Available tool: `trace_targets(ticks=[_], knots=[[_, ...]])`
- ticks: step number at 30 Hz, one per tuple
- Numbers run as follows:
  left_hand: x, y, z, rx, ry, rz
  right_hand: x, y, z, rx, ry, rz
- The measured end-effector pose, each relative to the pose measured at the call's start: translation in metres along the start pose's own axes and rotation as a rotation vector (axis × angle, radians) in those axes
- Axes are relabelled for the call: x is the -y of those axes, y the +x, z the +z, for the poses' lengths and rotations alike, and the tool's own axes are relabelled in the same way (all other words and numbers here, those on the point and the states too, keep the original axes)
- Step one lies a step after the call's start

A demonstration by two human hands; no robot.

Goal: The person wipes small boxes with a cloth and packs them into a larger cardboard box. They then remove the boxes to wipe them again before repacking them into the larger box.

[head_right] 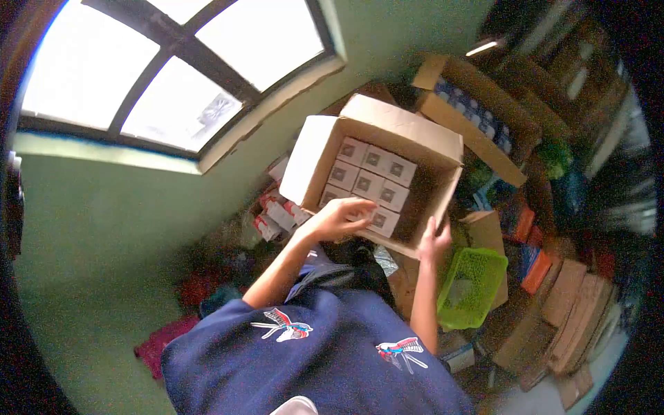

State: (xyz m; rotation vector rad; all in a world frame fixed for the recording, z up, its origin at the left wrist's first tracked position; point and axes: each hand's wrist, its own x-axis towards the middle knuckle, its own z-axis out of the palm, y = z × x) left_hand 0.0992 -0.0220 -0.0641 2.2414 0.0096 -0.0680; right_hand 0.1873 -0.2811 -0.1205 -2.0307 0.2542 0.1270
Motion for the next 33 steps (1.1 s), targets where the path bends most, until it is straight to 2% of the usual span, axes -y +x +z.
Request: trace_targets(ticks=[1, 2, 4, 6, 8, 10, 11, 12, 14, 16, 17, 20, 21, 22, 23, 24, 26, 28, 29, 30, 31, 32, 33], knots=[[-0.004, -0.022, -0.02, 0.057, -0.34, -0.138, 0.004, -0.001, 0.0, -0.004, -0.051, 0.025], [-0.001, -0.043, -0.036, 0.102, -0.685, -0.267, -0.015, 0.005, 0.004, -0.028, -0.02, -0.064], [0.021, -0.082, -0.067, -0.012, -0.837, -0.336, -0.045, 0.016, 0.006, -0.034, -0.047, -0.153], [0.056, -0.114, -0.076, -0.295, -0.986, -0.429, -0.055, 0.023, 0.001, -0.015, -0.072, -0.12], [0.1, -0.141, -0.074, -0.586, -0.987, -0.648, -0.063, 0.027, 0.0, -0.05, -0.106, -0.202], [0.173, -0.172, -0.049, -0.759, -0.787, -0.768, -0.064, 0.028, -0.005, -0.031, -0.108, -0.307], [0.231, -0.196, -0.031, -0.793, -0.784, -0.938, -0.077, 0.039, -0.011, 0.023, -0.224, -0.157], [0.273, -0.214, -0.009, -0.806, -0.759, -1.095, -0.095, 0.047, -0.026, 0.057, -0.322, 0.007], [0.336, -0.24, 0.023, -0.749, -0.752, -1.283, -0.077, 0.036, -0.026, 0.042, -0.21, -0.005], [0.376, -0.252, 0.041, -0.537, -0.514, -1.489, -0.063, 0.028, -0.025, 0.021, -0.121, -0.001], [0.389, -0.254, 0.046, -0.478, -0.47, -1.561, -0.056, 0.027, -0.025, -0.003, -0.177, -0.001], [0.417, -0.239, 0.045, -0.467, -0.388, -1.59, -0.067, 0.031, -0.038, -0.026, -0.201, -0.007], [0.449, -0.245, 0.066, -0.479, -0.324, -1.51, -0.069, 0.029, -0.042, -0.022, -0.194, 0.0], [0.456, -0.238, 0.059, -0.458, -0.332, -1.522, -0.059, 0.024, -0.038, -0.019, -0.187, 0.009], [0.464, -0.227, 0.054, -0.473, -0.328, -1.558, -0.05, 0.017, -0.035, -0.102, -0.203, 0.128], [0.474, -0.219, 0.051, -0.487, -0.324, -1.593, -0.044, 0.015, -0.034, -0.107, -0.228, 0.138], [0.519, -0.223, 0.076, -0.613, -0.332, -1.513, -0.042, 0.016, -0.042, -0.095, -0.322, 0.068], [0.546, -0.211, 0.086, -0.573, -0.197, -1.637, -0.038, 0.017, -0.043, -0.092, -0.338, 0.084], [0.561, -0.209, 0.089, -0.548, -0.208, -1.644, -0.026, 0.014, -0.042, -0.048, -0.529, 0.014], [0.577, -0.212, 0.1, -0.609, -0.212, -1.623, -0.003, 0.007, -0.036, 0.001, -0.724, -0.055], [0.59, -0.212, 0.111, -0.68, -0.219, -1.607, 0.019, 0.007, -0.024, -0.11, -0.831, -0.343], [0.601, -0.21, 0.118, -0.663, -0.23, -1.626, 0.045, 0.005, -0.003, -0.21, -0.923, -0.635], [0.608, -0.21, 0.121, -0.592, -0.246, -1.689, 0.086, -0.005, 0.028, -0.232, -0.92, -0.779]])
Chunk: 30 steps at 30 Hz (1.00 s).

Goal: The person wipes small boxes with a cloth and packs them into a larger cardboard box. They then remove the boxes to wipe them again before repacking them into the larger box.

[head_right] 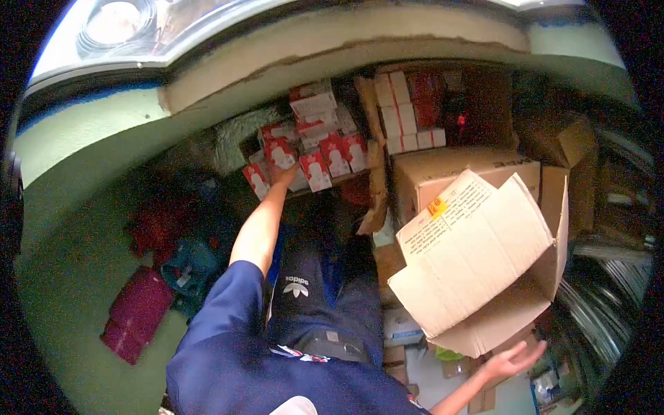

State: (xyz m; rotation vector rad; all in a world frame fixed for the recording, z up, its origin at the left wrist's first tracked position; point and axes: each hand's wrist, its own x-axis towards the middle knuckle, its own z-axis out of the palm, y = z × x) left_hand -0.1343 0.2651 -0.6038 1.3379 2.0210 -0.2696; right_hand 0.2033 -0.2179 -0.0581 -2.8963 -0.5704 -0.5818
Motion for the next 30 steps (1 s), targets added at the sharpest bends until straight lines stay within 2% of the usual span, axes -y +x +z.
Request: trace_targets(ticks=[1, 2, 3, 4, 5, 6, 7, 8, 9, 10, 11, 13, 15, 16, 17, 19, 21, 22, 23, 24, 25, 26, 27, 28, 29, 30], knots=[[-0.001, 0.002, 0.001, 0.036, 0.044, -0.05, 0.053, 0.025, -0.011, -0.089, -0.003, -0.112], [-0.006, -0.001, -0.003, 0.047, 0.05, -0.052, 0.104, 0.048, -0.022, -0.122, 0.107, -0.199], [-0.015, -0.006, -0.015, 0.144, 0.002, -0.123, 0.151, 0.058, -0.024, -0.155, 0.22, -0.287], [-0.018, -0.013, -0.025, 0.239, -0.046, -0.2, 0.189, 0.05, -0.019, -0.172, 0.448, -0.364], [-0.018, -0.029, -0.034, 0.242, -0.046, -0.212, 0.224, 0.04, -0.014, -0.183, 0.684, -0.439], [-0.017, -0.052, -0.044, 0.162, -0.125, -0.003, 0.251, 0.016, -0.004, 0.01, 0.799, -0.608], [-0.016, -0.073, -0.054, 0.071, -0.205, 0.21, 0.301, 0.001, 0.009, 0.406, 1.465, -0.435], [-0.011, -0.097, -0.062, 0.047, -0.234, 0.255, 0.335, -0.024, 0.029, 0.478, 1.531, -0.319], [-0.012, -0.128, -0.079, 0.016, -0.262, 0.297, 0.349, -0.04, 0.034, 0.743, 1.305, -0.193], [-0.01, -0.158, -0.101, 0.103, -0.345, 0.317, 0.366, -0.061, 0.066, 0.892, 1.179, -0.072], [-0.019, -0.195, -0.135, 0.199, -0.425, 0.336, 0.383, -0.08, 0.103, 0.878, 1.074, -0.043], [-0.02, -0.244, -0.178, 0.318, -0.486, 0.428, 0.388, -0.119, 0.174, 0.931, 0.729, -0.023], [0.002, -0.269, -0.189, 0.319, -0.382, 0.63, 0.376, -0.15, 0.229, 1.34, 0.976, 0.501], [0.003, -0.277, -0.199, 0.401, -0.363, 0.661, 0.362, -0.165, 0.25, 1.399, 0.957, 0.378], [0.004, -0.279, -0.207, 0.453, -0.366, 0.665, 0.359, -0.17, 0.258, 1.454, 1.048, 0.433], [0.029, -0.241, -0.197, 0.649, -0.402, 0.593, 0.338, -0.186, 0.271, 1.441, 0.986, 0.389], [0.045, -0.188, -0.168, 0.426, -0.405, 0.409, 0.317, -0.193, 0.272, 1.394, 0.926, 0.313], [0.054, -0.153, -0.149, 0.31, -0.341, 0.301, 0.3, -0.2, 0.276, 1.413, 0.898, 0.344], [0.089, -0.101, -0.11, 0.029, -0.161, 0.466, 0.285, -0.205, 0.276, 1.428, 0.869, 0.378], [0.098, -0.062, -0.09, -0.097, -0.232, 0.492, 0.273, -0.207, 0.274, 1.421, 0.822, 0.391], [0.092, -0.029, -0.083, 0.012, -0.396, 0.367, 0.252, -0.217, 0.277, 1.412, 0.785, 0.4], [0.075, -0.015, -0.09, -0.052, -0.243, 0.275, 0.245, -0.216, 0.269, 1.421, 0.769, 0.465], [0.09, 0.016, -0.068, -0.177, -0.241, 0.301, 0.239, -0.213, 0.26, 1.43, 0.754, 0.531], [0.106, 0.044, -0.043, -0.303, -0.238, 0.327, 0.232, -0.211, 0.255, 1.444, 0.745, 0.51], [0.106, 0.056, -0.036, -0.293, -0.245, 0.324, 0.222, -0.218, 0.252, 1.415, 0.799, 0.563], [0.103, 0.063, -0.033, -0.245, -0.261, 0.178, 0.217, -0.219, 0.249, 1.424, 0.802, 0.556]])
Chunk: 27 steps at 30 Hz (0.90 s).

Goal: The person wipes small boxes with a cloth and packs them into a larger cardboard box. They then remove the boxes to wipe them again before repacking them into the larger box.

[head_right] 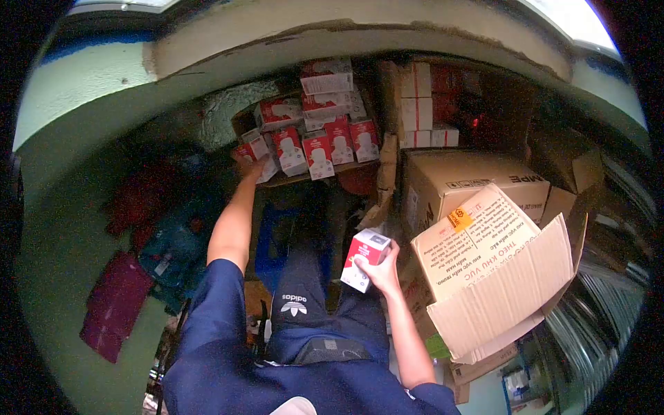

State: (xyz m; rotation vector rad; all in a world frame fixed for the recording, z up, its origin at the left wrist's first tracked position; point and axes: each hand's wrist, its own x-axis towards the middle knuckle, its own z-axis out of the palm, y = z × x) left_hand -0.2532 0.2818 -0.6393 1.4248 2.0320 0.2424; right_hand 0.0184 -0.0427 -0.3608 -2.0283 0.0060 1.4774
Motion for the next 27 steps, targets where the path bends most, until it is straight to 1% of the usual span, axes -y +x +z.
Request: trace_targets(ticks=[1, 2, 3, 4, 5, 7, 9, 11, 13, 14, 15, 17, 19, 21, 23, 25, 26, 27], knots=[[-0.001, 0.002, 0.004, 0.028, 0.002, -0.15, -0.003, -0.003, -0.003, 0.011, -0.001, -0.002], [-0.001, 0.0, 0.007, 0.034, 0.002, -0.152, -0.006, -0.006, -0.005, -0.004, -0.01, 0.0], [-0.003, -0.006, 0.006, -0.012, 0.015, -0.21, -0.008, -0.008, -0.006, -0.005, -0.012, 0.008], [-0.013, -0.013, -0.001, -0.063, 0.027, -0.266, -0.011, -0.009, -0.006, 0.014, 0.021, 0.053], [-0.022, -0.019, -0.013, -0.066, 0.027, -0.265, -0.013, -0.006, -0.006, 0.034, 0.056, 0.091], [-0.053, -0.051, -0.056, 0.079, 0.003, -0.061, -0.013, -0.005, -0.001, 0.052, 0.133, 0.106], [-0.066, -0.082, -0.079, 0.187, -0.28, -0.053, 0.001, -0.007, 0.004, 0.11, 0.149, 0.057], [-0.118, -0.126, -0.116, 0.425, -0.574, -0.27, 0.02, -0.01, 0.006, 0.175, 0.172, 0.04], [-0.144, -0.163, -0.136, 0.645, -0.82, -0.283, 0.041, -0.017, 0.006, 0.224, 0.223, 0.012], [-0.149, -0.18, -0.14, 0.719, -0.853, -0.218, 0.046, -0.022, 0.005, 0.226, 0.235, -0.019], [-0.173, -0.199, -0.154, 0.777, -0.875, -0.19, 0.054, -0.031, 0.005, 0.22, 0.276, -0.083], [-0.199, -0.23, -0.17, 0.865, -1.055, -0.177, 0.064, -0.052, -0.001, 0.203, 0.29, -0.243], [-0.238, -0.253, -0.197, 0.859, -1.106, -0.104, 0.063, -0.075, -0.012, 0.217, 0.301, -0.283], [-0.27, -0.277, -0.227, 0.859, -0.998, 0.145, 0.062, -0.102, -0.032, 0.241, 0.285, -0.332], [-0.304, -0.307, -0.262, 0.887, -1.039, 0.294, 0.072, -0.139, -0.054, 0.29, 0.213, -0.478], [-0.324, -0.331, -0.288, 0.844, -0.899, 0.511, 0.088, -0.189, -0.078, 0.356, 0.166, -0.552], [-0.335, -0.345, -0.299, 0.845, -0.897, 0.545, 0.095, -0.214, -0.091, 0.375, 0.146, -0.587], [-0.343, -0.361, -0.309, 0.803, -0.86, 0.638, 0.098, -0.239, -0.104, 0.392, 0.125, -0.618]])
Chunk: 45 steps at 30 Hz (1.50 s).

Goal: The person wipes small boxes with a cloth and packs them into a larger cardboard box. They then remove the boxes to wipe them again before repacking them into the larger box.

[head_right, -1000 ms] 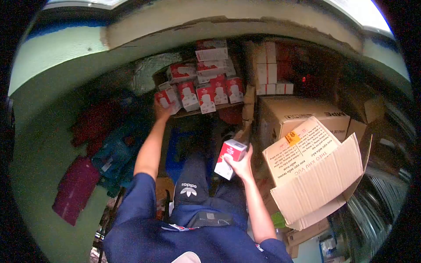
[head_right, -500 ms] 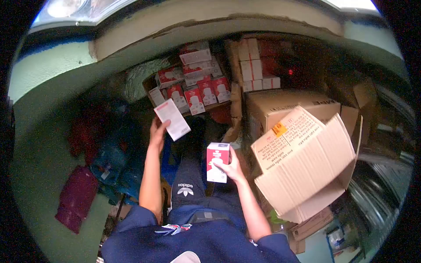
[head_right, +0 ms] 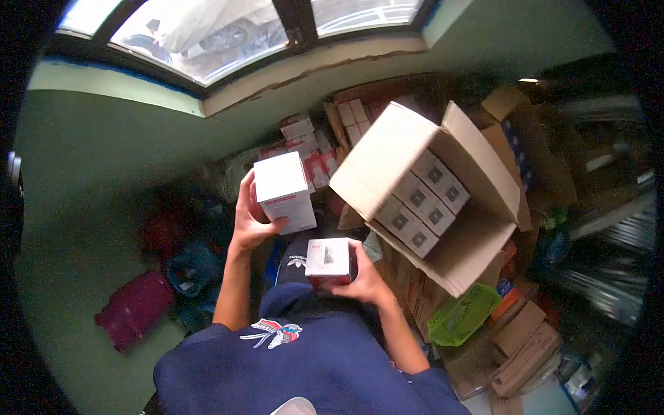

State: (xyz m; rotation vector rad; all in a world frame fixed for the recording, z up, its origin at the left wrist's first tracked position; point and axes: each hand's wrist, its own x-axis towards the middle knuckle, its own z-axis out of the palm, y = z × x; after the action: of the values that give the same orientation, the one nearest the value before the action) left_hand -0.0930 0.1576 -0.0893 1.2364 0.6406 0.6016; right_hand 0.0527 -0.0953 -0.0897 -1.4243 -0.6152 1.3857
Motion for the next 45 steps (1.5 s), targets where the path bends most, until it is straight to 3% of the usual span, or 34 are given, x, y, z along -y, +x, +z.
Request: trace_targets(ticks=[1, 2, 4, 6, 8, 10, 12, 16, 19, 20, 23, 25, 26, 28, 31, 32, 35, 39, 42, 43, 44, 45], knots=[[-0.013, -0.006, 0.012, 0.013, 0.069, 0.067, 0.013, -0.022, -0.008, 0.011, -0.122, -0.037], [-0.023, -0.012, 0.025, 0.033, 0.07, 0.083, 0.023, -0.039, -0.008, -0.019, -0.045, -0.156], [-0.036, -0.022, 0.05, -0.003, 0.048, 0.154, 0.072, -0.07, -0.028, -0.151, -0.431, -0.483], [-0.039, -0.03, 0.07, 0.021, 0.046, 0.17, 0.097, -0.106, -0.049, -0.357, -0.595, -0.54], [-0.043, -0.042, 0.09, 0.035, 0.049, 0.151, 0.101, -0.13, -0.077, -0.554, -0.506, -0.499], [-0.039, -0.048, 0.103, 0.083, 0.093, 0.202, 0.099, -0.137, -0.117, -0.703, -0.689, -0.563], [-0.033, -0.056, 0.108, 0.054, 0.19, 0.212, 0.069, -0.134, -0.16, -0.723, -0.443, -0.567], [-0.026, -0.073, 0.112, 0.027, 0.145, 0.161, -0.001, -0.106, -0.231, -0.779, -0.581, -0.438], [-0.026, -0.081, 0.105, 0.031, 0.173, 0.166, -0.011, -0.098, -0.226, -0.841, -0.887, -0.265], [-0.026, -0.083, 0.103, 0.005, 0.189, 0.163, -0.02, -0.093, -0.23, -0.822, -1.01, -0.327], [-0.032, -0.091, 0.101, -0.034, 0.208, 0.143, -0.005, -0.103, -0.219, -0.839, -0.991, -0.268], [-0.035, -0.093, 0.094, -0.064, 0.221, 0.136, 0.013, -0.111, -0.208, -0.766, -1.032, -0.017], [-0.038, -0.094, 0.093, -0.06, 0.221, 0.143, 0.018, -0.115, -0.206, -0.773, -1.031, -0.021], [-0.042, -0.095, 0.092, -0.051, 0.25, 0.15, 0.021, -0.125, -0.206, -0.79, -1.421, -0.101], [-0.045, -0.093, 0.093, -0.042, 0.226, 0.148, 0.015, -0.128, -0.218, -0.713, -1.481, -0.066], [-0.046, -0.092, 0.094, -0.036, 0.224, 0.151, 0.013, -0.131, -0.219, -0.721, -1.482, -0.064], [-0.048, -0.086, 0.096, -0.03, 0.24, 0.151, 0.04, -0.14, -0.207, -0.57, -1.495, 0.23], [-0.048, -0.083, 0.099, 0.033, 0.236, 0.168, 0.044, -0.134, -0.2, -0.563, -1.539, 0.265], [-0.051, -0.083, 0.103, 0.057, 0.224, 0.17, 0.055, -0.116, -0.199, -0.778, -1.348, 0.239], [-0.052, -0.083, 0.105, 0.059, 0.227, 0.159, 0.06, -0.111, -0.198, -0.853, -1.316, 0.131], [-0.052, -0.083, 0.107, 0.062, 0.228, 0.166, 0.068, -0.107, -0.2, -0.833, -1.12, 0.318], [-0.052, -0.082, 0.107, 0.075, 0.217, 0.167, 0.058, -0.095, -0.209, -0.896, -1.076, 0.262]])
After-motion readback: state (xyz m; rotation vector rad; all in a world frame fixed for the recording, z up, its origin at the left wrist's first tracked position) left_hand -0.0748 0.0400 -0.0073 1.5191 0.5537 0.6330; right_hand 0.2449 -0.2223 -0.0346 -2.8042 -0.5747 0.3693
